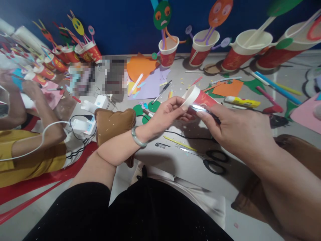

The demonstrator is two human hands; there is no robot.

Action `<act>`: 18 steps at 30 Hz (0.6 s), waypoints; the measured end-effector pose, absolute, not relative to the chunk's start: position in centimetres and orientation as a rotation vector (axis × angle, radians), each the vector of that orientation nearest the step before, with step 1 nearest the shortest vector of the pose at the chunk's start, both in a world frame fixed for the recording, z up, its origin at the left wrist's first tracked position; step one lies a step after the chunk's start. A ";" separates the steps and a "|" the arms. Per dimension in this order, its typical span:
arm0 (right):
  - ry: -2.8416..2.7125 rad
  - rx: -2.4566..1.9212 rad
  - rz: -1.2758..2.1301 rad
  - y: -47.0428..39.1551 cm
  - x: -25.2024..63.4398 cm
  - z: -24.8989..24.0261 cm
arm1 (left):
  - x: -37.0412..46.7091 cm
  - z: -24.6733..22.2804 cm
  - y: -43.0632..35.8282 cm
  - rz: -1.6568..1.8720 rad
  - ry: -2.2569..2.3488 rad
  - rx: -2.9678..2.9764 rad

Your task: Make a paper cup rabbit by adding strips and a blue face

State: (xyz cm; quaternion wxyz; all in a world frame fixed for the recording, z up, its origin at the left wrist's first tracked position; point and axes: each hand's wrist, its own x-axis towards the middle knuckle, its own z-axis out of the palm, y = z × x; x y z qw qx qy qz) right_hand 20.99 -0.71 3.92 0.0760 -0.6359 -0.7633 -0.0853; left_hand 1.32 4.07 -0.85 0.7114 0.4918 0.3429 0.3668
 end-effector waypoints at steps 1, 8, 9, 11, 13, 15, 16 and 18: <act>-2.293 -1.909 -0.254 -0.7 21.0 3.9 | 1.3 -1.0 4.1 0.803 0.760 1.086; -2.289 -1.854 -0.508 -1.2 20.9 4.1 | 1.3 -0.8 4.3 0.783 0.788 1.086; -2.289 -1.835 -0.536 -1.2 21.0 4.1 | 1.3 -0.7 4.3 0.788 0.791 1.092; -2.295 -1.799 -0.562 -1.4 21.1 4.1 | 1.3 -0.6 4.3 0.797 0.786 1.106; -2.309 -1.773 -0.557 -1.5 21.2 4.1 | 1.3 -0.4 4.2 0.798 0.783 1.116; -2.319 -1.762 -0.542 -1.6 21.3 4.1 | 1.3 -0.3 4.2 0.788 0.789 1.112; -2.322 -1.762 -0.537 -1.6 21.3 4.1 | 1.2 -0.3 4.3 0.780 0.791 1.106; -2.320 -1.774 -0.530 -1.5 21.3 4.1 | 1.2 -0.4 4.3 0.768 0.782 1.090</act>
